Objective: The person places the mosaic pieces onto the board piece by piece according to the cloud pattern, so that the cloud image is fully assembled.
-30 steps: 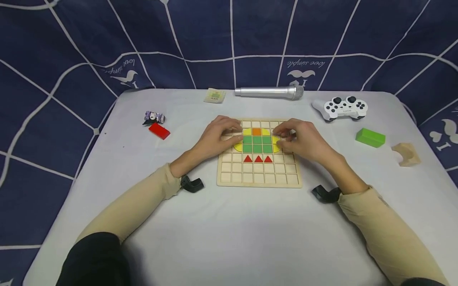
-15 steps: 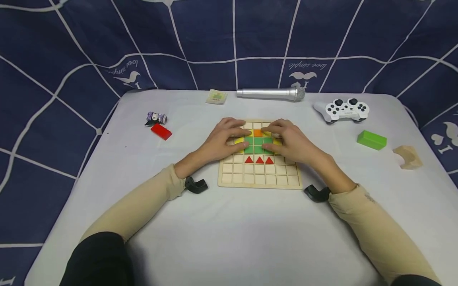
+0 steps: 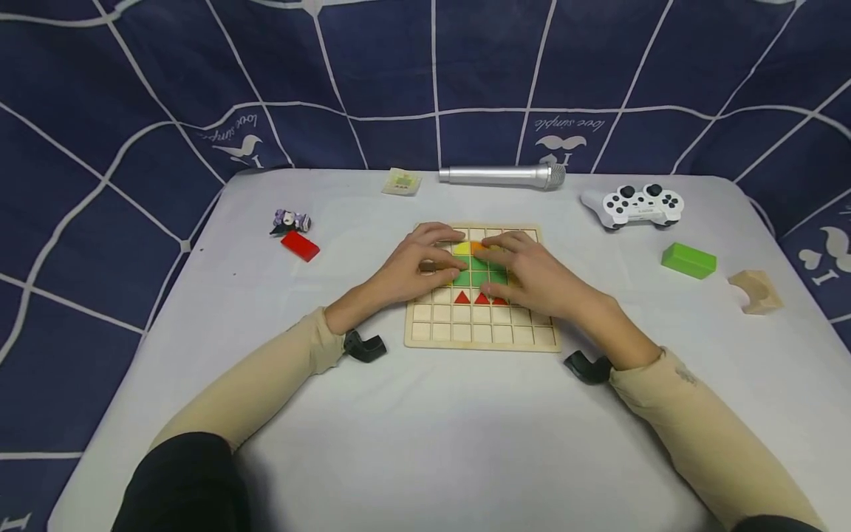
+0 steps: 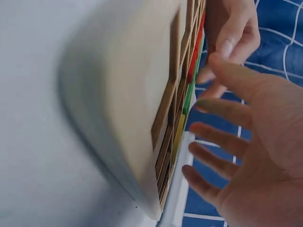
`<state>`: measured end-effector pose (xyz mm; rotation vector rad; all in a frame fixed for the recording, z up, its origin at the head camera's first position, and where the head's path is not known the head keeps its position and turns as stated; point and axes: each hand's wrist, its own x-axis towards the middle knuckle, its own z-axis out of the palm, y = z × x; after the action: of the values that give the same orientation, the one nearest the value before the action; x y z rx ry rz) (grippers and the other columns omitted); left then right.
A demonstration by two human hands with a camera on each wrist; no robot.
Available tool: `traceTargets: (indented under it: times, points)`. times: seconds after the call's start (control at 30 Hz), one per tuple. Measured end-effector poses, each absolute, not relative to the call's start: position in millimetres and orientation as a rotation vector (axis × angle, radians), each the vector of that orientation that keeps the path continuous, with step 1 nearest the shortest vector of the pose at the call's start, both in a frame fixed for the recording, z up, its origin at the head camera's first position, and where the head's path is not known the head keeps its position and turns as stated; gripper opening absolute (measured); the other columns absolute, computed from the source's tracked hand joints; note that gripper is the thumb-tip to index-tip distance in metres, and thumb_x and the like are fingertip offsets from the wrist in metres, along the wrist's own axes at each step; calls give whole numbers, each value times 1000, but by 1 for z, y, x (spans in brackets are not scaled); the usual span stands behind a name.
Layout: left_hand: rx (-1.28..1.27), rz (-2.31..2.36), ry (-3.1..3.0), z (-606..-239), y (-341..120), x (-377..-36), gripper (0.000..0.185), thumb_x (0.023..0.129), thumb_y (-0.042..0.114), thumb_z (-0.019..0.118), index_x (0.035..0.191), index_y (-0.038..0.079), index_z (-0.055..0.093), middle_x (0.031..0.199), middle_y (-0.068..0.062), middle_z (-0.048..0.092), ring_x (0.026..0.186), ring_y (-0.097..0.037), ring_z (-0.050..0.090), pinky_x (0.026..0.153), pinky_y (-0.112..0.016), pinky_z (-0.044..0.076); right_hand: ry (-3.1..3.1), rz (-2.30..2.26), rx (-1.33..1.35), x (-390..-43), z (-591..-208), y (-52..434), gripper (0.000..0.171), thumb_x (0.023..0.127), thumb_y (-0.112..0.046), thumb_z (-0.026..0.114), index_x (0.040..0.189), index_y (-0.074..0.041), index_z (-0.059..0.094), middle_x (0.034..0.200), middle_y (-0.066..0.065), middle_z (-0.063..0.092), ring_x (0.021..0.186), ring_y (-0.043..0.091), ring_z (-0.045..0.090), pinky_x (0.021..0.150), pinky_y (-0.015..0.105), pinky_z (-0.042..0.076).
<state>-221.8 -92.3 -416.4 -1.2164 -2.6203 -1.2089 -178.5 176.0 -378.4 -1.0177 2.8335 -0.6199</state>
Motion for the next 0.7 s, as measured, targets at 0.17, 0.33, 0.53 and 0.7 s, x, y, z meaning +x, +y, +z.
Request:
traceTargets:
  times: [0.17,0.33,0.53,0.7]
  points:
    - [-1207,-1291,-2506,-417,-91,-224,13,97,26,78,102,17,86,139,-1,68,141,-16,46,119,-44,38,2801,-588,-1090,-166,-378,180,57,103,-39,70,151,-12,59,161,10,51,157,39,32,126,63,28]
    - [-1223,-1304,-2476,-415,-91,-224,13,97,26,78,92,17,86,109,5,78,124,-14,51,108,-38,44,2819,-549,-1091,-157,-376,186,51,106,-33,65,150,-9,60,158,9,55,160,37,27,128,64,20]
    - [-1342,-1259,-2497,-414,-91,-222,13,97,24,78,92,17,86,107,4,79,121,-15,51,107,-38,44,2829,-593,-1062,-152,-377,197,49,105,-31,67,149,-9,61,156,7,57,160,34,28,128,62,22]
    - [-1360,-1307,-2463,-416,-91,-219,11,96,24,79,96,16,86,110,0,78,122,-15,52,106,-37,45,2838,-615,-1065,-148,-376,206,46,103,-30,71,144,-11,66,150,6,62,159,33,32,127,60,28]
